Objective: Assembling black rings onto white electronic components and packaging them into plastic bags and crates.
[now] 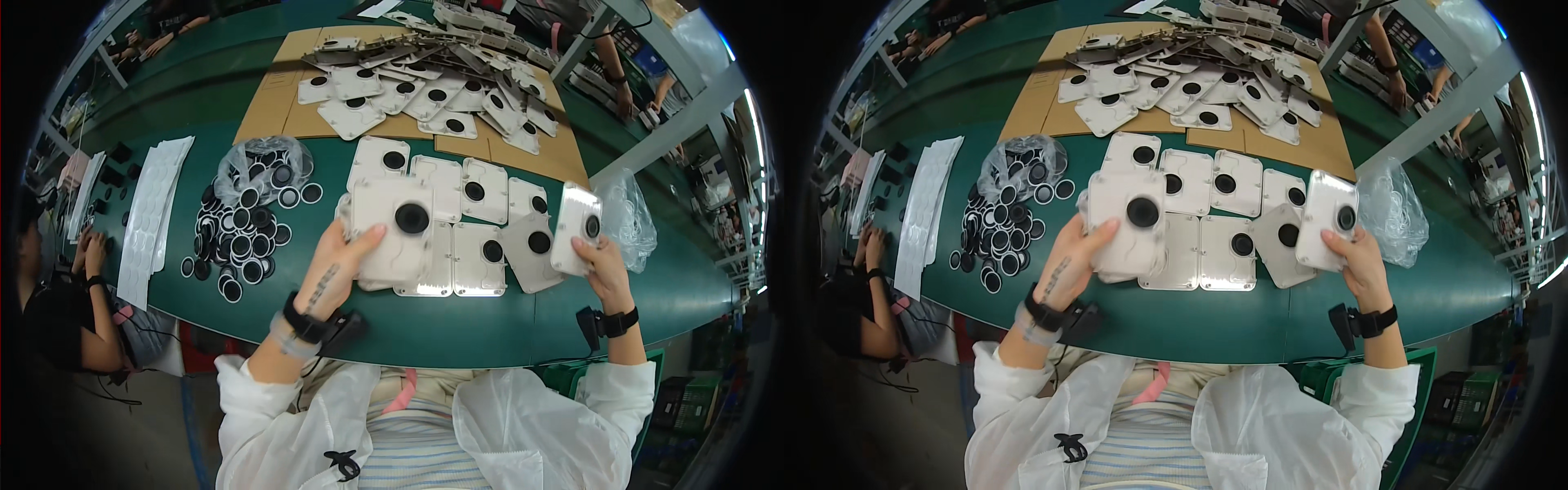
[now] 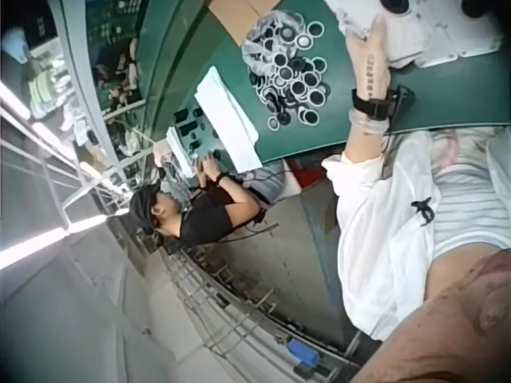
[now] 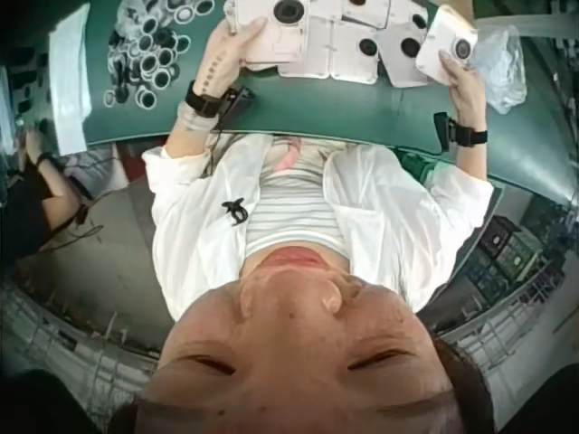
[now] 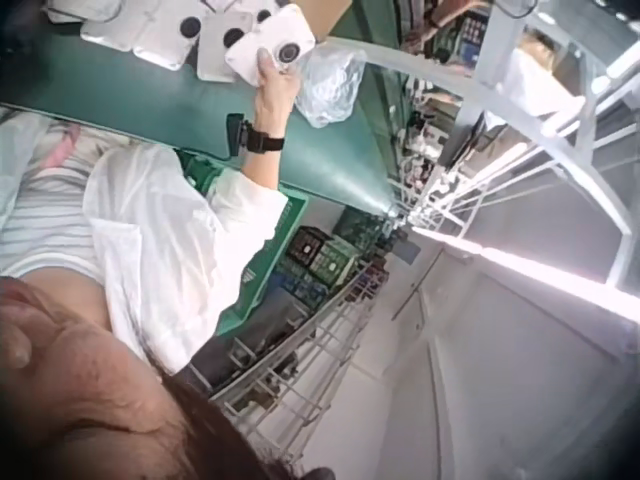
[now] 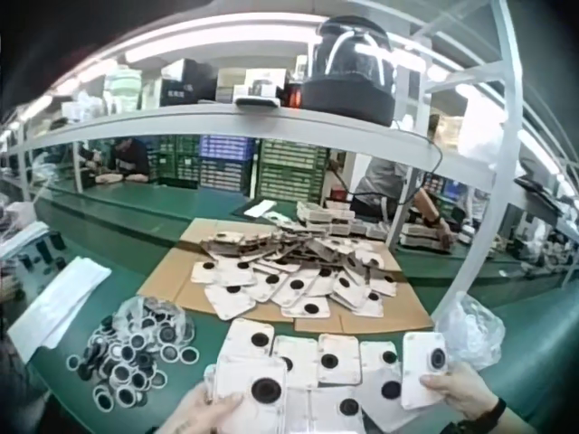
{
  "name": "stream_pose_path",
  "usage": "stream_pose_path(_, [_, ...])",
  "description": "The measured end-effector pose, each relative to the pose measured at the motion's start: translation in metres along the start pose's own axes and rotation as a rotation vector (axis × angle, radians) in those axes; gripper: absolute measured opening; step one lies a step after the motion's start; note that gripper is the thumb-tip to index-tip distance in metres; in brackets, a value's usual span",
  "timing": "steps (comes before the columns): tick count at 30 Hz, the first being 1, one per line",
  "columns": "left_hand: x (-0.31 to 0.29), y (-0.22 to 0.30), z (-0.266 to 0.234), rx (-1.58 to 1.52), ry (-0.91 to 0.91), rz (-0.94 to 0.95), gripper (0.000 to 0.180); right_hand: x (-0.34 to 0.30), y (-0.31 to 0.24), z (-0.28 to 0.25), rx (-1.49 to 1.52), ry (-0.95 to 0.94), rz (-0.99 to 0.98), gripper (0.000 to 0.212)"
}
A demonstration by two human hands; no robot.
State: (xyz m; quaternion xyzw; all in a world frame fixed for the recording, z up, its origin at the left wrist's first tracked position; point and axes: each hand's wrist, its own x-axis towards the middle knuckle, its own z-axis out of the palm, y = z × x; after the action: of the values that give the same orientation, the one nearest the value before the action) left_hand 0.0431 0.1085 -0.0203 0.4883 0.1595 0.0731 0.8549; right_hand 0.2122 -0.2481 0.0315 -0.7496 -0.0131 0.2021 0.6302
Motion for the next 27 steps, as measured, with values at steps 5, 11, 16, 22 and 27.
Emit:
stream_pose_path(5, [0.035,-0.018,0.018,-0.011,0.043,0.153,0.040,0.013,-0.024,0.043,0.058,-0.001,-0.161,0.036])
stream_pose_path(11, [0.023,-0.049,0.056,0.079,0.001,0.173,0.042,0.001,-0.014,0.105,0.178,-0.345,0.109,0.043])
stream_pose_path(16, [0.009,-0.048,0.063,-0.230,-0.199,-0.003,0.044,-0.012,0.000,0.129,0.080,-0.279,-0.083,0.044])
stream_pose_path(22, [0.017,-0.026,0.013,0.293,-0.179,0.028,0.046,0.003,0.002,0.133,0.308,-0.427,0.249,0.039])
stream_pose_path(27, [0.012,-0.007,-0.014,1.408,0.233,0.392,0.054,0.056,-0.009,0.161,0.373,-0.546,0.553,0.033])
